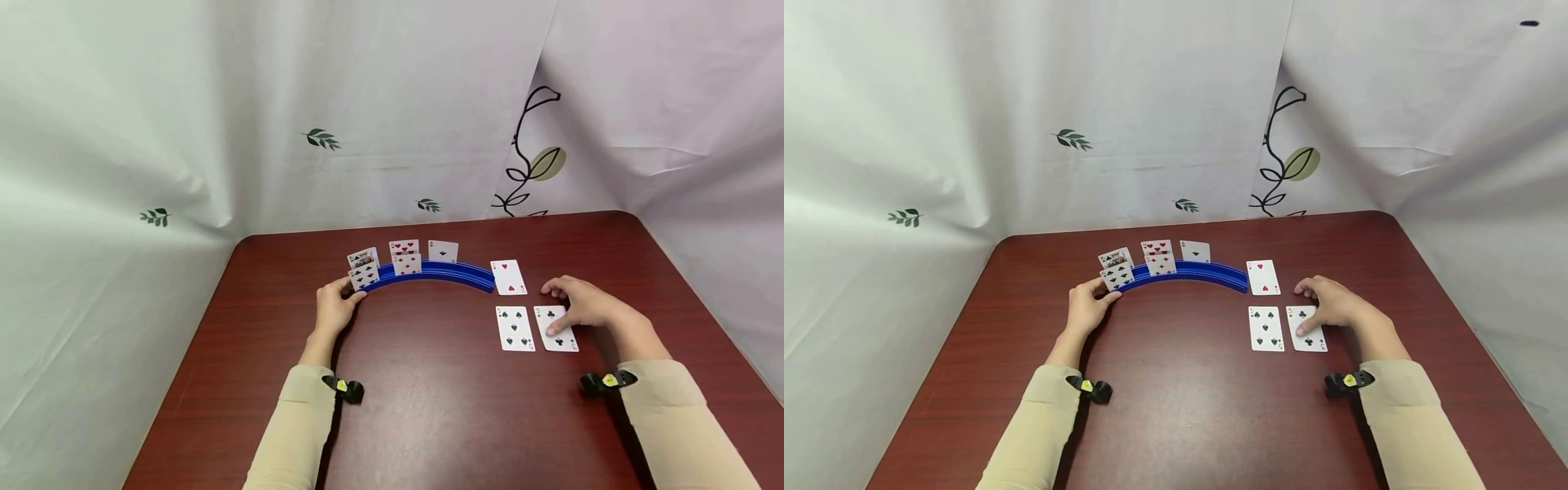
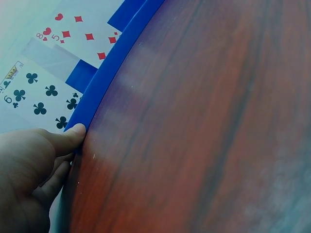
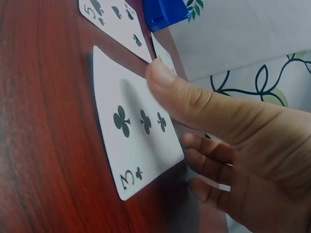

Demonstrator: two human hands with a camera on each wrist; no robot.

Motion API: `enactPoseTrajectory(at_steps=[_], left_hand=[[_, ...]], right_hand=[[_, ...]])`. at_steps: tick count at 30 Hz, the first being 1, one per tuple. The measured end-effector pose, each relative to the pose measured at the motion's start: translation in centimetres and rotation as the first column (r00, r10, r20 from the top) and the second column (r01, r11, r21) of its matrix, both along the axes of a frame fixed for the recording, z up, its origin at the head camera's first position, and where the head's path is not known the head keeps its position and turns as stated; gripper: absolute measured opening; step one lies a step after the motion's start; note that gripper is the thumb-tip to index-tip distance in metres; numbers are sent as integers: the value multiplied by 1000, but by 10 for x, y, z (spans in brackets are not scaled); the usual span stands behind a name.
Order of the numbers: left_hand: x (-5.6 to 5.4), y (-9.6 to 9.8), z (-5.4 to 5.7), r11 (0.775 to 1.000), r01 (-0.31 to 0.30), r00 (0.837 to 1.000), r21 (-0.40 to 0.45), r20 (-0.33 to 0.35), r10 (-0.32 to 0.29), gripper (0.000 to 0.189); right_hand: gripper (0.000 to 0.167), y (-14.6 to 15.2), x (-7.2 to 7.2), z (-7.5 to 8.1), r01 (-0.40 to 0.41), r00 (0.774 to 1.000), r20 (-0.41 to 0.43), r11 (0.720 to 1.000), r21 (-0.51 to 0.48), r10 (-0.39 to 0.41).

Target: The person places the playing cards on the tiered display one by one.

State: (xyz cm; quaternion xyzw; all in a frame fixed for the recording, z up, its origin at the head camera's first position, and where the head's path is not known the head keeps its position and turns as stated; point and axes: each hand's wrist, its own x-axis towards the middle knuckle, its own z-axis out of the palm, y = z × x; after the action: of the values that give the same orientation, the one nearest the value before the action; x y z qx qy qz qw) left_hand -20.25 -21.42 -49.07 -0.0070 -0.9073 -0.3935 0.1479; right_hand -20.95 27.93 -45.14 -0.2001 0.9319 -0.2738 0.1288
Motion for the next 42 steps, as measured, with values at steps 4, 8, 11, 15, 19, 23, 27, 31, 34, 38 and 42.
enactPoseTrajectory(at_steps=[4, 8, 11, 15, 19, 23, 27, 31, 34, 38, 42], left_hand=[[1, -1, 0, 1000, 1, 1000, -1, 2, -1, 30], [1, 0, 0, 1000, 5, 1000, 2, 2, -5, 32], [1, 0, 0, 1000, 5, 1000, -1, 1, -5, 32], [-1, 0, 0, 1000, 6, 1000, -6, -5, -6, 32], [-1, 0, 1, 1000, 7, 1000, -10, -8, -7, 33], [-1, 0, 1, 1000, 8, 1000, -11, -7, -8, 34], [0, -1, 0, 1000, 4, 1000, -10, 0, -4, 36], [0, -1, 0, 1000, 3, 1000, -6, 6, -3, 35], [0, -1, 0, 1000, 5, 1000, -3, 4, -5, 34], [0, 0, 0, 1000, 2, 1000, -3, 2, -2, 34], [0, 0, -1, 1000, 2, 1000, -5, 4, -2, 34]], right_hand=[[83, 0, 0, 0, -21, 999, 36, 1000, 5, 21], [77, 0, 0, -1, -24, 999, 23, 999, 27, 23], [70, -1, 0, 0, -9, 1000, 29, 999, 37, 8], [60, -1, -1, 1, 6, 999, 37, 998, 62, -8], [53, 0, -2, 2, 12, 1000, 16, 996, 86, -14], [49, 2, -4, 3, 29, 998, -54, 995, 94, -24], [41, 4, -5, 5, 51, 987, -153, 995, 88, -37], [33, 3, -5, 7, 78, 967, -249, 995, 58, -62], [28, 2, -5, 9, 109, 946, -309, 994, 24, -96], [23, 0, -4, 13, 158, 918, -365, 987, -22, -155], [21, -3, -5, 16, 190, 895, -397, 979, -71, -202]])
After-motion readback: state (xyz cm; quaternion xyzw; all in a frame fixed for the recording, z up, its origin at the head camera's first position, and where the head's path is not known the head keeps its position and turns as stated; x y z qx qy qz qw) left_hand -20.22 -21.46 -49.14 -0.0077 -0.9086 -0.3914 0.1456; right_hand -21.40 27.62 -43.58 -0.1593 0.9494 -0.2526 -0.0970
